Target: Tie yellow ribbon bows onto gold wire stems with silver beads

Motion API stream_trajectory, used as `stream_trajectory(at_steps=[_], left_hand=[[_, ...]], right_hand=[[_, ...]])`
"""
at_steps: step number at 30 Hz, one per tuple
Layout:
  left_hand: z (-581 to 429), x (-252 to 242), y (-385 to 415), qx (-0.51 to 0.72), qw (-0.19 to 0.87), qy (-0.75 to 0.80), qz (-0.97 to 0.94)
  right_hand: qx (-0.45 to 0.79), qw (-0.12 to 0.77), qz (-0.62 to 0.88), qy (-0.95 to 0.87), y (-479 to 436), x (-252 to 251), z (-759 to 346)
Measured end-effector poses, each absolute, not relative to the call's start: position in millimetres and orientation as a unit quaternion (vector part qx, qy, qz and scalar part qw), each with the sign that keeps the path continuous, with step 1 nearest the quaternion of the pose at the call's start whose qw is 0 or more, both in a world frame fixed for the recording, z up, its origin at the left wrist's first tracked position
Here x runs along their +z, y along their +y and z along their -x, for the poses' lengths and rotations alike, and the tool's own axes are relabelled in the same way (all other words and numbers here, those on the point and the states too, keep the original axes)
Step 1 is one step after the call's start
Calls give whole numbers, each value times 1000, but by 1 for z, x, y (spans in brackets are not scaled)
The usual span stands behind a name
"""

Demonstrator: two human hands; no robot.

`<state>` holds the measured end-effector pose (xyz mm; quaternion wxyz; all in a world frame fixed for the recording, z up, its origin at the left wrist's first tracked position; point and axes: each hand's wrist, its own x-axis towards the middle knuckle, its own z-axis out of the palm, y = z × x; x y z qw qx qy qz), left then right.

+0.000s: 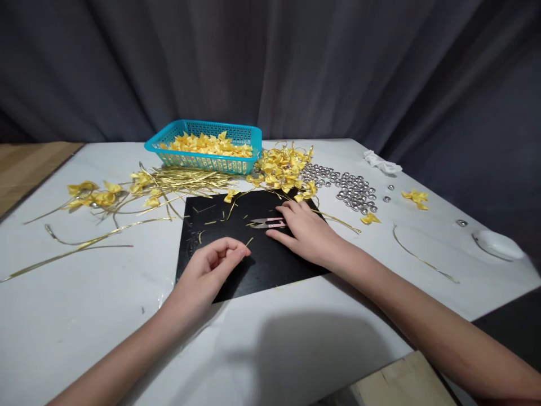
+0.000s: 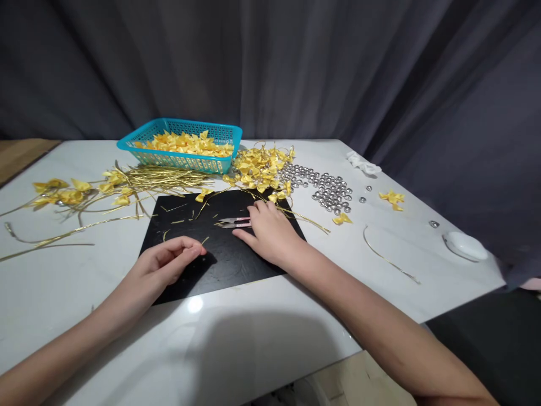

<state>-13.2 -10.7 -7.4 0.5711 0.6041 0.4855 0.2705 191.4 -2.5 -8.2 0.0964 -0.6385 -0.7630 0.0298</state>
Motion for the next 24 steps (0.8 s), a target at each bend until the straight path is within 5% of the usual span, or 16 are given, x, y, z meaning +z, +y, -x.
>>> stream_trajectory(at_steps=[11,18,24], left_hand=[[12,-10,-9,284,565,495,-596],[14,-11,-10,316,562,509,-570],[17,-12,-8,355,565,523,-530]], right_hand=[[106,196,676,-702,4,-15,-183],[308,337,648,-610,-7,-20,-174],[507,352,565,-548,-19,-18,-152]])
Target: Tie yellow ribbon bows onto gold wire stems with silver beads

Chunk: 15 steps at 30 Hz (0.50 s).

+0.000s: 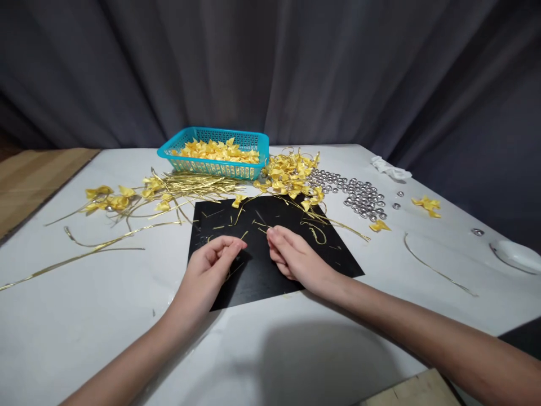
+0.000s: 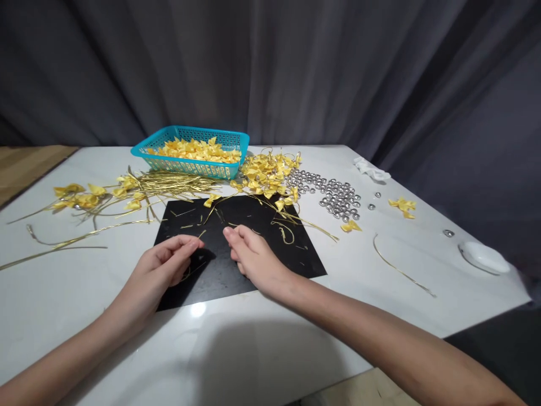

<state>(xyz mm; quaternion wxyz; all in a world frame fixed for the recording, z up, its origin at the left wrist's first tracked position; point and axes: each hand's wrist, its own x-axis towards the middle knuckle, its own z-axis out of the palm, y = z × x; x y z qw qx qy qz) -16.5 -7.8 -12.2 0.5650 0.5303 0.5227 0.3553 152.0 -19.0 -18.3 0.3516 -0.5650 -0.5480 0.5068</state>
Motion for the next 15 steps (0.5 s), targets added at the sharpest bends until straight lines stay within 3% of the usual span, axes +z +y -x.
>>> stream_trajectory(at_steps=[7,15], left_hand=[[15,-12,-6,376,585,504,-513],[16,-10,-5,374,604,509,-485]], right_hand=[[684,343,474,-436,-26,-16,-147],[712,331,455,-420,-34,-15,-141]])
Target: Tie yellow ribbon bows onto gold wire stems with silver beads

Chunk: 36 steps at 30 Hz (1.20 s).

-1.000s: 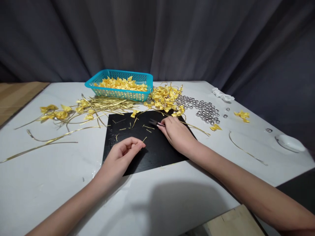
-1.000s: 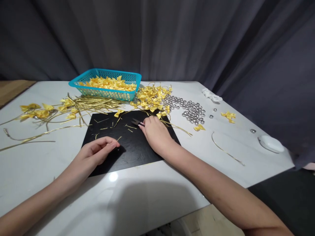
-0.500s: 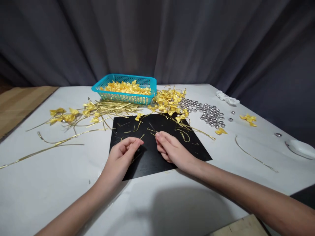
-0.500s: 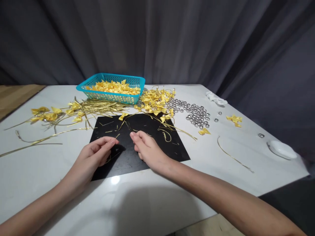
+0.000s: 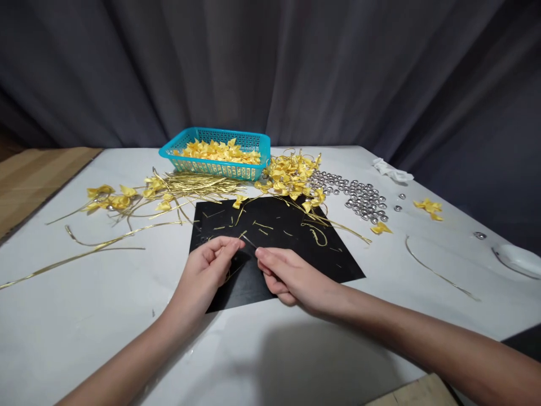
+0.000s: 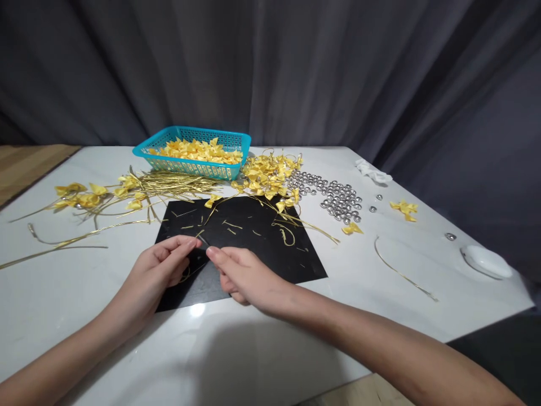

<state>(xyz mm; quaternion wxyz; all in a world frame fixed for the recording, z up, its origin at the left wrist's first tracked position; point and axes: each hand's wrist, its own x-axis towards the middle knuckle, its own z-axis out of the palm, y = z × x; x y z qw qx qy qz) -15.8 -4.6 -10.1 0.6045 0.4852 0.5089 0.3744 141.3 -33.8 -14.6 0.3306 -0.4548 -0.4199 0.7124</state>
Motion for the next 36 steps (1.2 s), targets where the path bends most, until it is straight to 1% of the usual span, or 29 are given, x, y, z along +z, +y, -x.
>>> stream_trajectory(at_steps=[8,22,26,28,30,32,34,35,36], left_hand=[[13,-8,-7,333,599,499,-530],[15,-7,-8,315,592,495,-552],[15,-9,-7,317,590,499,-550],[16,-10,-7,315,593,500,-547],[16,-10,-7,314,593,500,-548],[16,-10,-7,311,590,500,-553],[16,-9,-8,305,584,500,-562],[16,-9,-8,300,580,501,-568],[16,-8,-8,294,577,501,-574]], right_hand=[[708,333,449,-432,-33,-16,-142],[714,328,448,-427,-32,-16,-143],[707,339,478,-396,-30,-16,-143],[681,342,508,-402,-28,-15,-145],[594,345,554,-471,-25,-14,-149],[408,317,618,-592,-21,-12,-155],[189,226,668,-683,-17,-10,-162],[110,174,681,-703,-16,-9,-165],[59,130,689,-711,-14,-8,-168]])
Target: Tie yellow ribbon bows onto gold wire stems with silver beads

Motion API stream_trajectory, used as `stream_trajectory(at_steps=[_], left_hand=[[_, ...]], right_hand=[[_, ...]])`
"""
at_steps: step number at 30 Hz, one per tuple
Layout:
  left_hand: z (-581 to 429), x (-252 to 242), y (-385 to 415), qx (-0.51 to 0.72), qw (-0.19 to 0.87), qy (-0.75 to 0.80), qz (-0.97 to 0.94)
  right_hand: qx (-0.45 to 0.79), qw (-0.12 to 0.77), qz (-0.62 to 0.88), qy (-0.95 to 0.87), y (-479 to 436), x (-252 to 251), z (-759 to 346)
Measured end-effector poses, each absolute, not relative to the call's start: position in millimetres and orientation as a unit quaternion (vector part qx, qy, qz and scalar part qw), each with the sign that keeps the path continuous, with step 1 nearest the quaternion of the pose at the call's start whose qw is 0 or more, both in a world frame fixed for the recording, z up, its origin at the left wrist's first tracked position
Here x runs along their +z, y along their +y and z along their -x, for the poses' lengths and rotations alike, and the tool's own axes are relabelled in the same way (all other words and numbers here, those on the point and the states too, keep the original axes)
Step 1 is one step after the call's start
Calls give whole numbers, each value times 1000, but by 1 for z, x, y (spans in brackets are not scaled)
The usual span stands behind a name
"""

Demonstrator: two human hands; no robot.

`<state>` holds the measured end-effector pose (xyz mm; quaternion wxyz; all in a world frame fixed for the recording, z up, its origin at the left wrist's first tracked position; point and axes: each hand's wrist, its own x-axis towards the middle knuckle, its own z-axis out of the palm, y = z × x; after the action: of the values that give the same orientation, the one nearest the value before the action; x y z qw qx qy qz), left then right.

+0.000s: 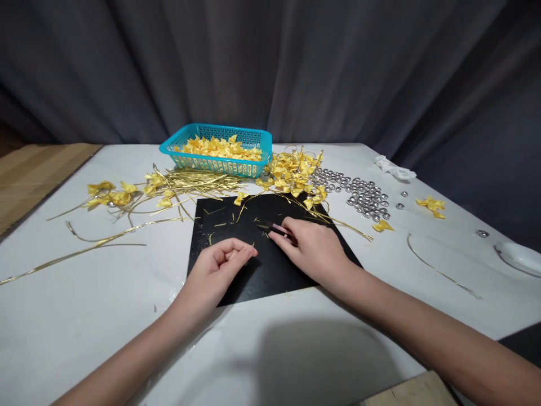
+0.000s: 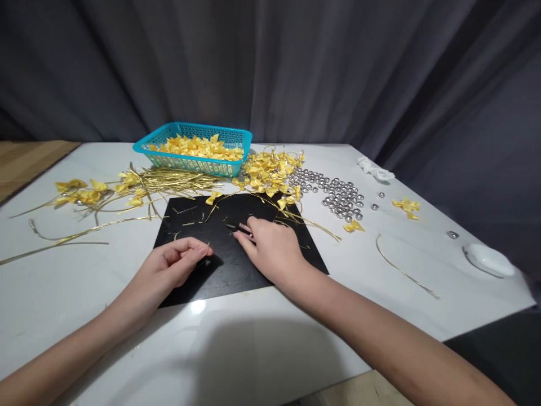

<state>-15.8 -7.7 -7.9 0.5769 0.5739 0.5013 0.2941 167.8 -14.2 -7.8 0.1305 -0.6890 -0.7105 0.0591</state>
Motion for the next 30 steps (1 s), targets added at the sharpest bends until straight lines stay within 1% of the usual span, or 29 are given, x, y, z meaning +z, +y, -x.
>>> stream_trajectory(at_steps=[1,2,4,5,7,10,12,14,16,20,22,23,26,30], left_hand=[[16,-7,-8,289,574,501,-580],[16,-7,-8,285,572,501,-584],[16,-6,-8,281,574,497,-586],[16,-6,-8,282,580,493,-584],[15,-5,-9,284,592,485,-577],[15,-4,-10,290,599,468,-581],[15,-4,-11,289,600,457,-590],[15,-5,-12,287,601,450,-595],[15,-7,-12,285,600,446,-599],[15,-10,-11,277,586,439,-622],[17,-11,-10,273,563,443,-642],[18,-11,-10,270,544,444,-658],[27,-12,-7,259,454,434,-734],[39,-16,1,234,285,394,-842]], right_hand=[[27,107,693,-713,-13,-7,-170],[6,108,689,-717,-13,-7,-171],[5,171,648,-742,-14,-7,-171],[31,217,609,-762,-16,-7,-170],[159,301,519,-784,-19,-8,-166],[390,351,461,-716,-22,-10,-160],[477,369,463,-649,-22,-12,-157],[513,388,464,-608,-22,-13,-154],[518,399,464,-598,-22,-14,-153],[495,388,470,-620,-25,-15,-151],[479,406,477,-615,-24,-15,-154],[465,430,483,-605,-21,-15,-157],[398,509,513,-565,-9,-14,-173],[339,550,546,-533,11,-14,-201]])
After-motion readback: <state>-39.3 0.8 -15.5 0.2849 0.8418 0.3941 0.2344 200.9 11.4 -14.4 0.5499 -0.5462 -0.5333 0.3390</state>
